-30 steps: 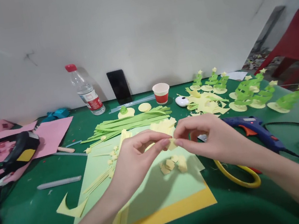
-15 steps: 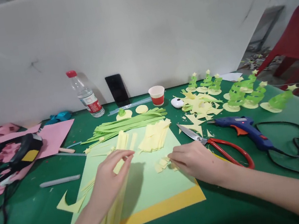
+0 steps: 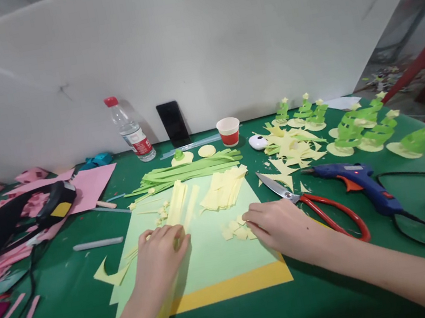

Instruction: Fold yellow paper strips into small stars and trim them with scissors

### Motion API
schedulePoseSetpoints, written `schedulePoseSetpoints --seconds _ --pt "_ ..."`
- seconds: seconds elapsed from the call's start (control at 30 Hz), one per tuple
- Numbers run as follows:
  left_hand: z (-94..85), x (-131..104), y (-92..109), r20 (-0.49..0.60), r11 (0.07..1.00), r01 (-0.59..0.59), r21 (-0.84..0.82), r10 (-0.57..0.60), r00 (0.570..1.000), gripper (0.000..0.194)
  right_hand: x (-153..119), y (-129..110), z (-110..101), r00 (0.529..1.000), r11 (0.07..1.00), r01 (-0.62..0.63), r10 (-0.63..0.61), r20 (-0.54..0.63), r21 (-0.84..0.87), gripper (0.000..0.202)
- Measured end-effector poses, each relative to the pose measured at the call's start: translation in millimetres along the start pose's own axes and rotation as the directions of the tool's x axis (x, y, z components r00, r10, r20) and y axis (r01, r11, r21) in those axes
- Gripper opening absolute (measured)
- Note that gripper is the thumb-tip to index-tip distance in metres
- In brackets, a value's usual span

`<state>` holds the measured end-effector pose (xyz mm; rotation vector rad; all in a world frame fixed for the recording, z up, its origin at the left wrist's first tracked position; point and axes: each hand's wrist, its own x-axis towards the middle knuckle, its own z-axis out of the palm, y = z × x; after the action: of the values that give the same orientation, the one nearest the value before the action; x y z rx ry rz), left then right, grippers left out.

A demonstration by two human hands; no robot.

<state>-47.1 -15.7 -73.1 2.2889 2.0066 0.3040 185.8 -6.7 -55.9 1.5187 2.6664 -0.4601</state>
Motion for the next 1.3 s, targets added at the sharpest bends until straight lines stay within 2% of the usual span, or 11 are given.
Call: schedulePoseSetpoints --seconds 0.13,0.27,0.53,0.67,0.87,0.93,1.0,1.13,1.23,1.3 --pt "0.7 2 -1 0.050 0.998 0.058 -0.021 -0.057 0.997 0.020 -2 1 0 1.000 0.999 0.005 -0.005 0.000 0.051 0.020" --pt "-2.4 1 -3 0.059 0.983 0.124 -0.132 -0.117 0.991 0.015 -2 5 1 1.000 0.992 0.006 -0.003 -0.022 0.123 0.020" --pt "-6.2 2 -3 0.024 0.926 0.165 -0.340 -0.166 0.986 0.022 0 13 7 0.993 0.907 0.041 0.011 -0.120 0.418 0.015" --pt "-16.4 0 6 0.029 0.874 0.135 -0.466 -0.137 0.990 0.026 1 7 1 0.992 0.793 0.053 0.026 -0.121 0.607 0.019" --pt "-22.2 -7 39 0.118 0.756 0.075 -0.651 0.003 0.993 0.031 7 -9 -9 1.000 0.473 -0.019 -0.007 0.026 0.881 0.029" --pt "-20.8 -5 48 0.139 0.718 0.061 -0.694 0.051 0.989 0.030 9 -10 -13 1.000 0.397 -0.019 0.019 0.012 0.918 0.033" --pt "-21.2 -1 52 0.145 0.689 0.043 -0.723 0.090 0.985 0.028 9 -10 -18 0.997 0.357 -0.004 0.070 -0.023 0.934 0.034" --pt "-31.7 10 57 0.126 0.653 0.003 -0.757 0.142 0.982 0.012 3 -10 -30 0.994 0.368 0.020 0.089 -0.057 0.930 0.031" --pt "-43.2 19 63 0.068 0.639 -0.040 -0.768 0.143 0.987 0.022 -3 -13 -33 0.996 0.412 0.038 0.056 -0.067 0.910 0.027" --pt "-48.4 26 68 0.023 0.633 -0.072 -0.771 0.140 0.990 0.021 -5 -15 -32 0.997 0.433 0.048 0.036 -0.071 0.900 0.029"
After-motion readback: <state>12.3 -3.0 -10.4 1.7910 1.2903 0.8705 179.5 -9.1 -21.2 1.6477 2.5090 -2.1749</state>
